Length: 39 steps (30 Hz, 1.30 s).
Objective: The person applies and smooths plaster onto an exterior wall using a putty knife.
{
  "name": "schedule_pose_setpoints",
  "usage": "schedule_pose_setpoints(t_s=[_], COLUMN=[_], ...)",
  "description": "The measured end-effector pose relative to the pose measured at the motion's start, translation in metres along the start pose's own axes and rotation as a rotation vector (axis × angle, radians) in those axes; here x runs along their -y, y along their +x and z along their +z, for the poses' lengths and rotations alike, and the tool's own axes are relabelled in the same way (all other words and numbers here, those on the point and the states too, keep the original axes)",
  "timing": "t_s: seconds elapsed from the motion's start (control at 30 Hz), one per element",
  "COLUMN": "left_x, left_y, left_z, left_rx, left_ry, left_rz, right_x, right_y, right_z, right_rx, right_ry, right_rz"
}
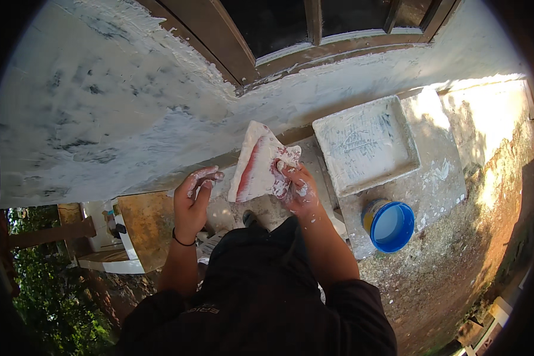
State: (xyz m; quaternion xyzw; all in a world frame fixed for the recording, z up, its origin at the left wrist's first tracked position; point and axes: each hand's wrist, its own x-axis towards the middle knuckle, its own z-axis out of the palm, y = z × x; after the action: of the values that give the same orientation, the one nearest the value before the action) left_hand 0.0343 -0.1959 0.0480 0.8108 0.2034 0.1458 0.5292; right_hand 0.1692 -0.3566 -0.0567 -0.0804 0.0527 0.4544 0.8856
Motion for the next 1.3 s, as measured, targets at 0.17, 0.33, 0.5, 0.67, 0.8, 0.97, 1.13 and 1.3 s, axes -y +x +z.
schedule_pose_setpoints(t_s=[0.17,0.33,0.5,0.67,0.8,0.97,1.13,1.3], left_x=[0.027,0.082,0.126,0.172,0.17,0.158,0.135,0.119], left_y=[-0.027,-0.064,-0.111,-0.138,-0.129,-0.113,-0.108,-0.118], left_z=[-0.063,-0.144,-0.246,-0.329,-0.359,-0.371,-0.375,-0.374], left_rx=[-0.123,-0.234,-0.241,-0.326,-0.359,-0.422,-0.567,-0.707], left_ry=[-0.072,-0.171,-0.071,-0.099,-0.126,-0.193,-0.175,-0.093], left_rz=[0.021,0.077,0.025,-0.034,0.03,0.111,0.162,0.094], right_x=[-0.04,-0.106,-0.218,-0.304,-0.335,-0.347,-0.337,-0.351], right_y=[0.005,0.009,0.018,0.059,0.08,0.091,0.115,0.143], right_z=[0.007,0.017,0.033,0.077,0.112,0.156,0.189,0.21], right_rx=[-0.06,-0.14,-0.221,-0.075,-0.07,0.008,0.15,0.2], right_ry=[-0.164,-0.244,-0.213,-0.284,-0.334,-0.492,-0.741,-1.065], right_rz=[0.01,0.011,-0.041,0.119,0.121,0.112,0.094,-0.038])
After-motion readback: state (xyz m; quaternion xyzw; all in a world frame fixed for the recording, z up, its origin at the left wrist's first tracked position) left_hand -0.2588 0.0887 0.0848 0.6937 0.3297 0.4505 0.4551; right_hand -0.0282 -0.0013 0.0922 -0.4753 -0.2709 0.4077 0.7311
